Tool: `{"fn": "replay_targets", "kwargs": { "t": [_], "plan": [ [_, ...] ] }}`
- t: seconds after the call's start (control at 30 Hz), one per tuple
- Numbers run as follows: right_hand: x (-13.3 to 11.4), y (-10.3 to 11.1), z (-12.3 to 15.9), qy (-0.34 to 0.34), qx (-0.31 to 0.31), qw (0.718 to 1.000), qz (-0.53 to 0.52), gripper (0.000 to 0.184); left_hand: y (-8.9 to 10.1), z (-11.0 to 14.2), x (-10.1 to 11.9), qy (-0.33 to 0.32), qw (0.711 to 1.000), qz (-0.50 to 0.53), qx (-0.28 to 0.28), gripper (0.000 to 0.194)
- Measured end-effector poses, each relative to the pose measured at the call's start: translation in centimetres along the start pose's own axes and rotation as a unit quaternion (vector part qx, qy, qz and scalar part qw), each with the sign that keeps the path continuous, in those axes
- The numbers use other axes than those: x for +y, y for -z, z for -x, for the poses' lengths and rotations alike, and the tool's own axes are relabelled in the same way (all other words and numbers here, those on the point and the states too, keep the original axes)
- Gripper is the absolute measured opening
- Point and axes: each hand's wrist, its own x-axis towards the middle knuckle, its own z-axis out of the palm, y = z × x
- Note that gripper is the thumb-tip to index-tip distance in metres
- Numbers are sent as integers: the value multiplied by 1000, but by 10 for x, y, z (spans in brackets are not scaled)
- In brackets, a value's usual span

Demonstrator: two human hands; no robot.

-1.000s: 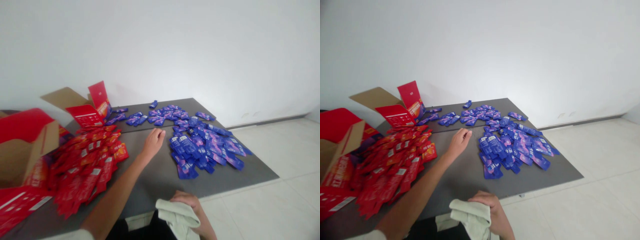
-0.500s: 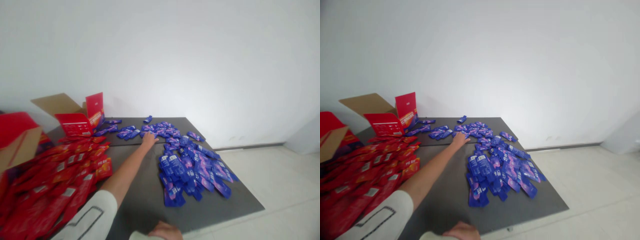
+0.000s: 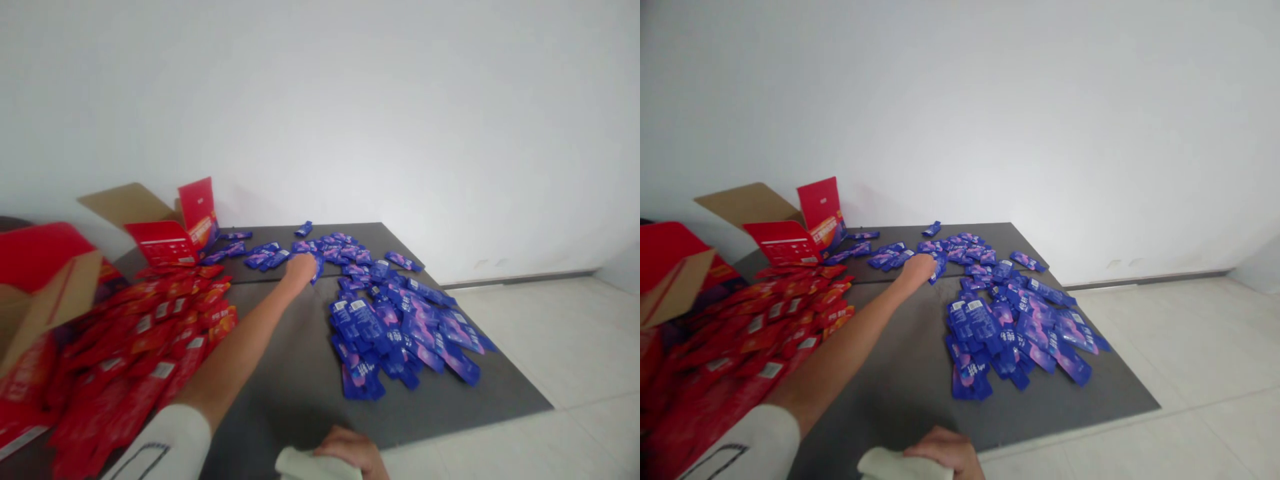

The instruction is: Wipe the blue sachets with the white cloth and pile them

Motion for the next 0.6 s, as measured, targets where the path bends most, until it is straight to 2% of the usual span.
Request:
{"fn": "replay_targets", "kwargs": {
  "t": [0.07,0.1,0.17,0.23,0.3,0.33,0.43,0.5,0.6],
  "plan": [
    [-15,-3,-2,1,31,999,-17,66,15,28,-9,4,999,39,-4,31],
    [-23,-6,-3,-3,48,999,-21,61,21,45,-14,1,998,61,-12,35],
    [-38,-10,-5,-31,79,996,-16,47,31,86,-25,-7,994,108,-32,46],
    [-51,-12,-7,-65,91,994,4,38,32,133,-37,-11,987,152,-53,49],
    [-59,-13,-8,-76,94,992,21,38,25,179,-50,-7,975,207,-76,48],
    [-61,-13,-8,-73,93,993,27,39,18,200,-56,-2,961,261,-89,47],
    [-62,-12,-9,-68,100,992,43,35,-4,252,-71,12,929,346,-131,45],
    [-63,-13,-9,-71,113,990,53,32,-17,273,-77,30,926,351,-136,43],
    [-63,-14,-8,-86,145,984,58,29,-29,292,-80,68,935,331,-111,44]
  ]
}}
